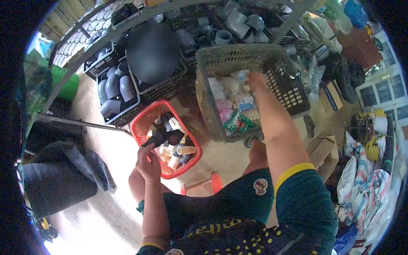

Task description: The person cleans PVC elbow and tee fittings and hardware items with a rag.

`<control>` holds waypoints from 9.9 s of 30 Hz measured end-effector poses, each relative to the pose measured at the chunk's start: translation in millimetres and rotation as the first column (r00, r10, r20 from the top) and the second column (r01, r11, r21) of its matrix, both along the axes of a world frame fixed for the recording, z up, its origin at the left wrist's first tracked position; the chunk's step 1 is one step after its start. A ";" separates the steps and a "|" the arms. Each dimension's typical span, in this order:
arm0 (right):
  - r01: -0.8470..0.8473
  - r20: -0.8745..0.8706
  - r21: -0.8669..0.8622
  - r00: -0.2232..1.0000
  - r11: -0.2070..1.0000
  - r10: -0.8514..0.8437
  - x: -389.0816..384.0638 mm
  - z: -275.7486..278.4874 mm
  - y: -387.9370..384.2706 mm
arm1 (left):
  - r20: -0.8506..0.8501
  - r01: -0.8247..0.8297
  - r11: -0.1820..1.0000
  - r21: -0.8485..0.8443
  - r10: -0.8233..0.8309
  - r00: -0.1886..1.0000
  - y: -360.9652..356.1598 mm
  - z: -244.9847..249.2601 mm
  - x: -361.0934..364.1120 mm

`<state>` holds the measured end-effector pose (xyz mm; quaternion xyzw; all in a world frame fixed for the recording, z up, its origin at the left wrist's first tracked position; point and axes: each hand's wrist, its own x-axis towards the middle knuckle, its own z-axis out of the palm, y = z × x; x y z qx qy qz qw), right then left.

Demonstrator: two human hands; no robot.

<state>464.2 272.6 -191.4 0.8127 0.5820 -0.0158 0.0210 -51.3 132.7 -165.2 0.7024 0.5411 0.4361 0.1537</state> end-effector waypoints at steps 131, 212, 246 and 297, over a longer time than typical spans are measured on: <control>-0.240 -0.577 0.521 -0.806 0.819 0.130 -318.5 126.5 -340.8 | 0.804 0.923 0.382 0.044 -0.562 0.195 -135.9 129.2 23.5; -0.042 -0.294 -0.472 0.949 0.880 -0.113 28.6 27.5 -99.8 | 0.904 0.427 0.885 -0.186 0.324 -0.278 44.7 -59.3 -41.4; 0.817 -0.883 0.428 0.470 0.388 -0.016 128.1 16.8 -199.6 | 0.536 0.500 0.743 -0.444 -0.227 0.813 20.1 44.6 237.6; 0.465 -0.875 0.254 -0.262 0.848 0.406 -215.8 225.2 -334.7 | 0.849 0.588 0.795 -0.148 -0.203 0.488 -107.6 194.0 120.8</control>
